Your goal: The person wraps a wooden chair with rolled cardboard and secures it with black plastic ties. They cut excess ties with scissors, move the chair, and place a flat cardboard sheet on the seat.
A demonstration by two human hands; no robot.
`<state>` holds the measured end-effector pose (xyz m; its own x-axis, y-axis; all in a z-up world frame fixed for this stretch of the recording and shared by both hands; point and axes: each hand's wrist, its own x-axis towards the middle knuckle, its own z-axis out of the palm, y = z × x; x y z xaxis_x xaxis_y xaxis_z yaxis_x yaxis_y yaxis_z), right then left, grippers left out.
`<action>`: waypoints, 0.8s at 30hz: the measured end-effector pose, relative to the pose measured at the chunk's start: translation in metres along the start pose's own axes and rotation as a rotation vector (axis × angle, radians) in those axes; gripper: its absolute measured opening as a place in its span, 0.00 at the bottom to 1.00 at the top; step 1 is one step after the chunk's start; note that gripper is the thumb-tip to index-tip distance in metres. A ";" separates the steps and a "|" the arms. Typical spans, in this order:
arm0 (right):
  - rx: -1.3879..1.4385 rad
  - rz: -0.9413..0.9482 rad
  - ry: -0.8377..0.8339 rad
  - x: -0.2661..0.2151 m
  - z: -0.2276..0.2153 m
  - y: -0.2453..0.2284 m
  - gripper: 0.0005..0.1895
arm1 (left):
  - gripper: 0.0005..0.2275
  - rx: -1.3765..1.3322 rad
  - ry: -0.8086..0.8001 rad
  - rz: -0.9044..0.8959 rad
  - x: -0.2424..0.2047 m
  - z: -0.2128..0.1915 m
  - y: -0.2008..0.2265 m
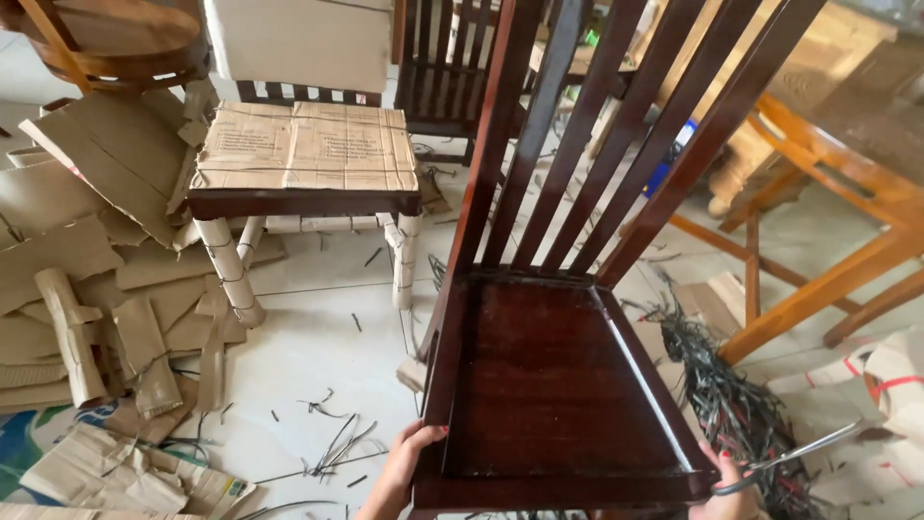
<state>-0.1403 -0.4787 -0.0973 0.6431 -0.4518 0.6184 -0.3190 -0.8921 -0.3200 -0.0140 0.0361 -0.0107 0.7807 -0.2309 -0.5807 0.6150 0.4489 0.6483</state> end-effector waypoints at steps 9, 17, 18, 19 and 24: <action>1.056 1.023 0.122 0.041 0.011 -0.195 0.07 | 0.24 0.090 0.256 -0.030 -0.034 -0.061 0.052; 1.050 0.951 0.019 0.037 0.040 -0.281 0.13 | 0.27 0.107 0.353 -0.014 -0.027 -0.130 0.095; 1.089 0.910 -0.034 0.037 0.044 -0.292 0.11 | 0.41 0.188 0.433 -0.087 -0.037 -0.130 0.112; 1.090 0.913 -0.040 0.034 0.050 -0.302 0.11 | 0.41 0.188 0.439 -0.088 -0.023 -0.151 0.109; 1.163 0.933 -0.095 0.021 0.086 -0.335 0.13 | 0.40 0.262 0.474 -0.007 -0.030 -0.188 0.142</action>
<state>0.0396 -0.1885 -0.0386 0.5817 -0.7978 -0.1588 0.0595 0.2365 -0.9698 0.0295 0.2692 0.0063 0.6779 0.2088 -0.7049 0.6745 0.2047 0.7093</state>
